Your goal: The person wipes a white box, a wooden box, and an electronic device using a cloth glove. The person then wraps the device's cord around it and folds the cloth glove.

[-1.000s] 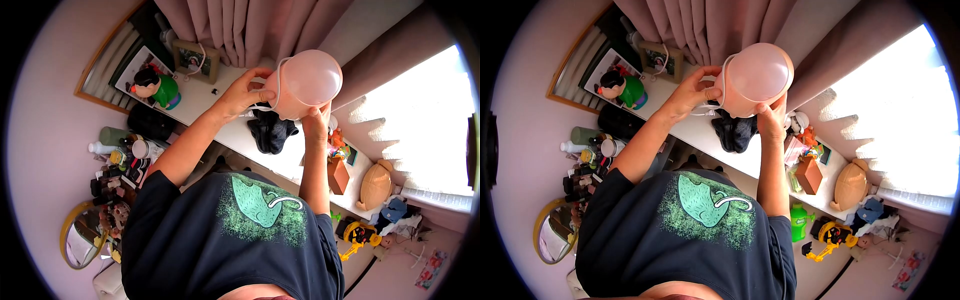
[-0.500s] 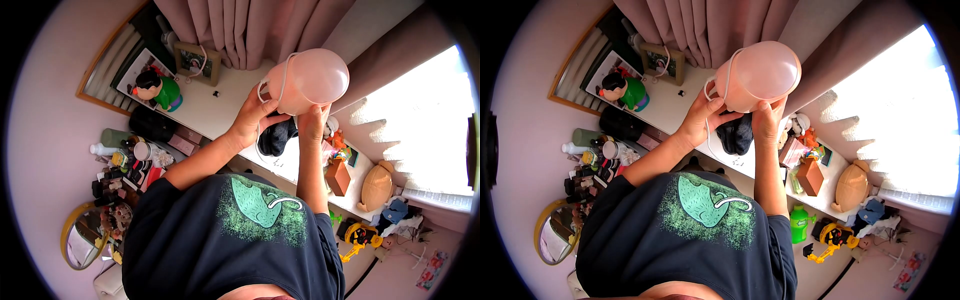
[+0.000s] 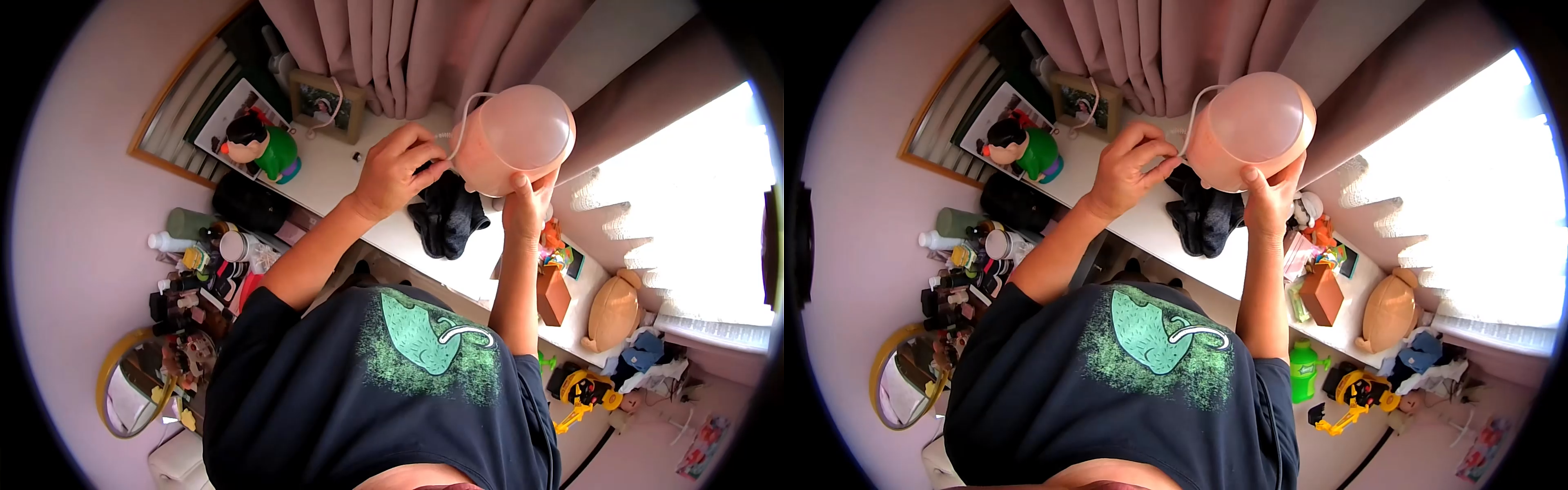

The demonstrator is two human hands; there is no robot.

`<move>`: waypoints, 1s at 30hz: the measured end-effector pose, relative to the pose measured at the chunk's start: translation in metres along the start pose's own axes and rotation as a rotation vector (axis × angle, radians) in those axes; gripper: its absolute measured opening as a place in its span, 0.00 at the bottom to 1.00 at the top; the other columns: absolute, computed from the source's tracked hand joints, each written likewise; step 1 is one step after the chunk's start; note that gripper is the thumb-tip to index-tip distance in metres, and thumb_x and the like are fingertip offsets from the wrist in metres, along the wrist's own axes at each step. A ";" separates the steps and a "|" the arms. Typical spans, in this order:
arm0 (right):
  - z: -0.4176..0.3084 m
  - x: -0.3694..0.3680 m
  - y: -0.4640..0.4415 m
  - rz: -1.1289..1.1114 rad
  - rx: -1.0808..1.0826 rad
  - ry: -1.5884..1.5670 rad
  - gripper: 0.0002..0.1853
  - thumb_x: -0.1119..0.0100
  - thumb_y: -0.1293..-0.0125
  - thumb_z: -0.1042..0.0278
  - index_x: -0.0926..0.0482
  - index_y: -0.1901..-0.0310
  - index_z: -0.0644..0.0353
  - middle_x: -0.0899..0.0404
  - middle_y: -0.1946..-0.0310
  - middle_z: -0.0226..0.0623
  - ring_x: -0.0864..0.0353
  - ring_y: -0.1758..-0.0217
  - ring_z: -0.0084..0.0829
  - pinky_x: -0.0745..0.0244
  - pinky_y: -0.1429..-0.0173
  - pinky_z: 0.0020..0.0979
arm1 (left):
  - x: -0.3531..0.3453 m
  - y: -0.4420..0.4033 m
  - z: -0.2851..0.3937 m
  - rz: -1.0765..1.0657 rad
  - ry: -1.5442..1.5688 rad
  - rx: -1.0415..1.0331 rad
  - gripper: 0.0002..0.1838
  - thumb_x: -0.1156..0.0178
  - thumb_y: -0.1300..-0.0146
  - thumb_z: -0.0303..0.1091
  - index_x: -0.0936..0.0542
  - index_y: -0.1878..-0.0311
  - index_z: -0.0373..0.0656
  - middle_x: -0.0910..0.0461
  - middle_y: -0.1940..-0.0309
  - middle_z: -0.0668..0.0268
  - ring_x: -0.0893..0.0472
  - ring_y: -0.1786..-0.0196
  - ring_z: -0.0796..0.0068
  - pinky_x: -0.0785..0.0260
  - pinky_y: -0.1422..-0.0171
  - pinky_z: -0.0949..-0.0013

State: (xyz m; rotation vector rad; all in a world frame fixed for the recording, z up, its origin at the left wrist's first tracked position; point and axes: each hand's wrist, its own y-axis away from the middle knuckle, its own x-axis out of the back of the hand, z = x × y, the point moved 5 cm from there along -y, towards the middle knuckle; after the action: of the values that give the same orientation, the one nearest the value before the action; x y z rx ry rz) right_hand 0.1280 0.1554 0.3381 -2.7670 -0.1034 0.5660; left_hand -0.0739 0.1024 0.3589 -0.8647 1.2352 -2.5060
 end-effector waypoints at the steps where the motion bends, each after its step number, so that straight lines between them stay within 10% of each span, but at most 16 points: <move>1: -0.002 0.000 0.000 -0.003 -0.002 0.000 0.54 0.23 0.55 0.51 0.47 0.31 0.61 0.36 0.38 0.41 0.36 0.33 0.39 0.42 0.29 0.41 | 0.003 -0.004 -0.001 0.002 -0.002 0.002 0.13 0.28 0.53 0.25 0.21 0.65 0.41 0.26 0.66 0.67 0.25 0.69 0.71 0.31 0.65 0.71; 4: -0.005 0.006 0.001 -0.001 -0.045 0.063 0.56 0.23 0.56 0.50 0.48 0.30 0.61 0.36 0.38 0.42 0.37 0.33 0.39 0.42 0.28 0.41 | 0.015 -0.013 0.003 0.034 -0.146 -0.117 0.11 0.31 0.51 0.24 0.23 0.66 0.40 0.26 0.66 0.64 0.25 0.69 0.68 0.31 0.65 0.69; 14: 0.008 0.026 0.017 -0.093 -0.198 -0.043 0.57 0.23 0.57 0.48 0.48 0.30 0.60 0.37 0.37 0.42 0.38 0.32 0.40 0.41 0.29 0.43 | -0.004 0.005 -0.043 -0.298 0.190 0.716 0.08 0.43 0.34 0.30 0.31 0.59 0.39 0.21 0.75 0.59 0.17 0.71 0.71 0.26 0.68 0.71; 23: 0.027 0.029 0.036 -0.080 -0.249 -0.088 0.56 0.24 0.56 0.47 0.48 0.31 0.60 0.38 0.36 0.41 0.39 0.31 0.39 0.43 0.28 0.42 | -0.038 0.028 -0.037 -0.045 0.989 0.784 0.10 0.54 0.29 0.24 0.35 0.46 0.43 0.22 0.49 0.54 0.21 0.45 0.68 0.27 0.44 0.66; 30: 0.028 0.016 0.041 -0.078 -0.250 -0.056 0.57 0.23 0.57 0.47 0.47 0.31 0.60 0.38 0.37 0.40 0.39 0.32 0.38 0.44 0.28 0.41 | -0.063 0.048 -0.028 -0.029 1.362 0.932 0.30 0.39 0.35 0.41 0.36 0.34 0.43 0.28 0.39 0.63 0.31 0.34 0.70 0.37 0.32 0.64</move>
State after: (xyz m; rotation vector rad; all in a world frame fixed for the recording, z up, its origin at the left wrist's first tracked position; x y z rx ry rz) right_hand 0.1318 0.1265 0.2946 -2.9716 -0.3142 0.6494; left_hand -0.0433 0.1182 0.2827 1.1737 -0.0219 -3.0653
